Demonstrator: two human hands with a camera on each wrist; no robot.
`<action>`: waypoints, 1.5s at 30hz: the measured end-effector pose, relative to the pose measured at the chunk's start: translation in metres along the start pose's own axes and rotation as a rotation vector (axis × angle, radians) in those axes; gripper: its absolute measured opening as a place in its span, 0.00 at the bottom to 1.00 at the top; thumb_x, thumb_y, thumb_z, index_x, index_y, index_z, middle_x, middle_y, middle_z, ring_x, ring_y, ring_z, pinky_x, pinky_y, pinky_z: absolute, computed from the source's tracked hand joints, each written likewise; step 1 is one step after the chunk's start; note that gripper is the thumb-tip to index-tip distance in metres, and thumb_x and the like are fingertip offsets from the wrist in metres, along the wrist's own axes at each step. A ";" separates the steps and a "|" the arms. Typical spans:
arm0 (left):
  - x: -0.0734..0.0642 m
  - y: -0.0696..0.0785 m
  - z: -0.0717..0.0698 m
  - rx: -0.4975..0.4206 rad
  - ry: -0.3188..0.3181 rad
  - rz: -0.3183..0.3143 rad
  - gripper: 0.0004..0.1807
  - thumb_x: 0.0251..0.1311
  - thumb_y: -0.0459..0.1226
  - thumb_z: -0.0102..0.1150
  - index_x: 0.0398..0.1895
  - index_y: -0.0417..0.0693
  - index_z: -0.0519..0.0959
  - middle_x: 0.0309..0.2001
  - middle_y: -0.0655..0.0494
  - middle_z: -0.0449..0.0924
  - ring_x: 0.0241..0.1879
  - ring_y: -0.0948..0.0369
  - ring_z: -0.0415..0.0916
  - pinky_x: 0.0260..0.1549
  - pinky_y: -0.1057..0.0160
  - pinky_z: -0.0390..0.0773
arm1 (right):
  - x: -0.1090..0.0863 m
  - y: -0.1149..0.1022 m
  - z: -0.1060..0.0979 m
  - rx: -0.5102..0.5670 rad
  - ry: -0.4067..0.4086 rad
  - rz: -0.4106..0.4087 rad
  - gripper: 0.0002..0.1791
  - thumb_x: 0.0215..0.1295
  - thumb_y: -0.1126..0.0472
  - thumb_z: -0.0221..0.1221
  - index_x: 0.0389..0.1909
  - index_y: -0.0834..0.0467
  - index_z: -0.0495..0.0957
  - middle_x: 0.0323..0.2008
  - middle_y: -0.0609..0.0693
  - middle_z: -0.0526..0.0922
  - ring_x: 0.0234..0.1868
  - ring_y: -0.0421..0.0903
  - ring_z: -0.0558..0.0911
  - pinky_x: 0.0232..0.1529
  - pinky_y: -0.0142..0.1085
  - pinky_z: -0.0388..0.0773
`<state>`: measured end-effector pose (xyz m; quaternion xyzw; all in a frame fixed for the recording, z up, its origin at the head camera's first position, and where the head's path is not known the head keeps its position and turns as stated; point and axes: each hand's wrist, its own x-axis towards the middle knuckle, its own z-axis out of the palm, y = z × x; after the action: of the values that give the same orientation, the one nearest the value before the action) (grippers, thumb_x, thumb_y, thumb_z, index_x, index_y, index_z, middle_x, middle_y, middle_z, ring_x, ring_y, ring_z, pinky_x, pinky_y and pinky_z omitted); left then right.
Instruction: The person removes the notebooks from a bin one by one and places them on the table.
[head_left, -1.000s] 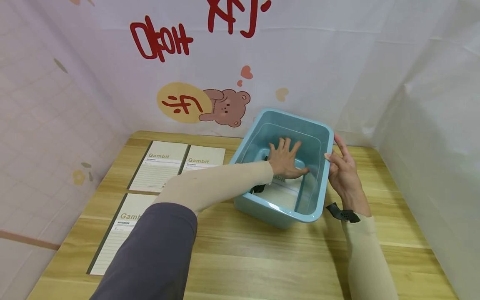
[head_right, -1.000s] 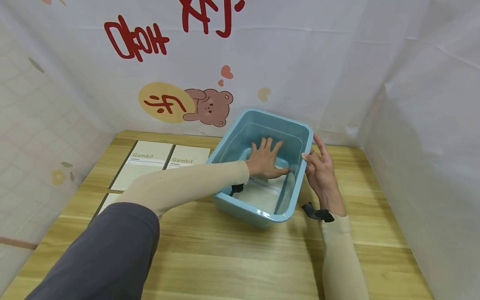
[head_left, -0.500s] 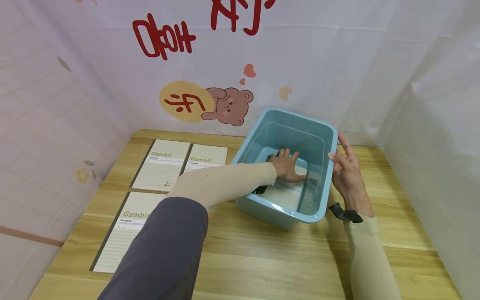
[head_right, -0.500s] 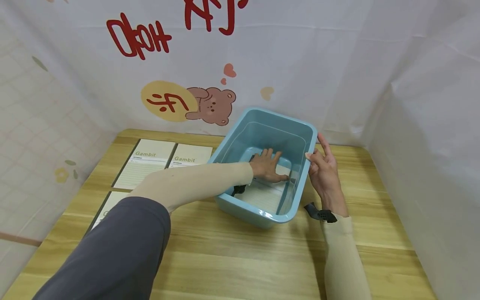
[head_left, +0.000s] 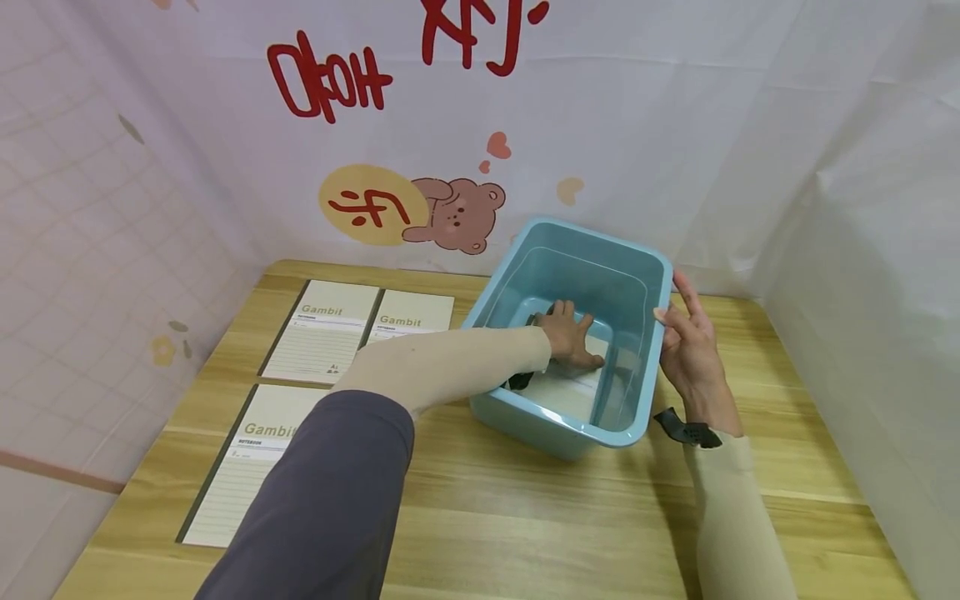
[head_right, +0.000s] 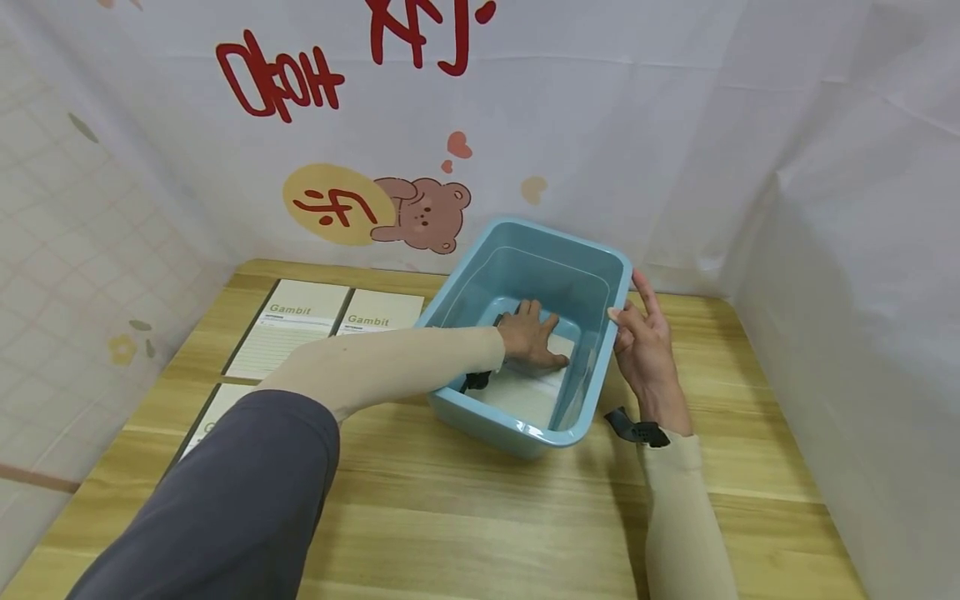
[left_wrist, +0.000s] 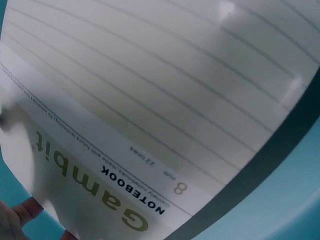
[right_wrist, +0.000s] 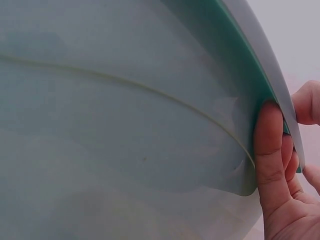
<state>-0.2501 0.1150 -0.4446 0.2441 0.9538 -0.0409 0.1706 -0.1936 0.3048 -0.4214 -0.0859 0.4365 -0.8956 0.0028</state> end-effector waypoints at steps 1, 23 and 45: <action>0.000 0.000 -0.001 -0.005 0.002 -0.007 0.46 0.65 0.74 0.39 0.82 0.68 0.50 0.68 0.49 0.58 0.63 0.55 0.58 0.58 0.48 0.74 | 0.000 0.000 0.000 -0.001 0.001 0.004 0.39 0.72 0.79 0.46 0.81 0.53 0.51 0.58 0.56 0.76 0.34 0.45 0.86 0.34 0.33 0.85; 0.006 0.004 -0.002 -0.039 0.157 -0.006 0.47 0.60 0.78 0.39 0.56 0.48 0.77 0.56 0.51 0.75 0.57 0.56 0.70 0.63 0.46 0.71 | -0.002 0.000 0.000 -0.002 0.000 0.014 0.41 0.72 0.80 0.45 0.81 0.53 0.49 0.58 0.57 0.77 0.37 0.46 0.88 0.37 0.34 0.86; 0.014 -0.005 -0.015 0.173 0.397 0.046 0.50 0.47 0.85 0.37 0.50 0.52 0.67 0.44 0.54 0.75 0.45 0.55 0.72 0.56 0.42 0.68 | -0.003 0.000 0.002 -0.014 0.014 0.020 0.40 0.72 0.79 0.46 0.81 0.52 0.51 0.58 0.56 0.78 0.36 0.46 0.88 0.37 0.35 0.87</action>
<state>-0.2688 0.1200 -0.4353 0.2828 0.9557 -0.0699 -0.0414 -0.1907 0.3036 -0.4207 -0.0754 0.4438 -0.8929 0.0082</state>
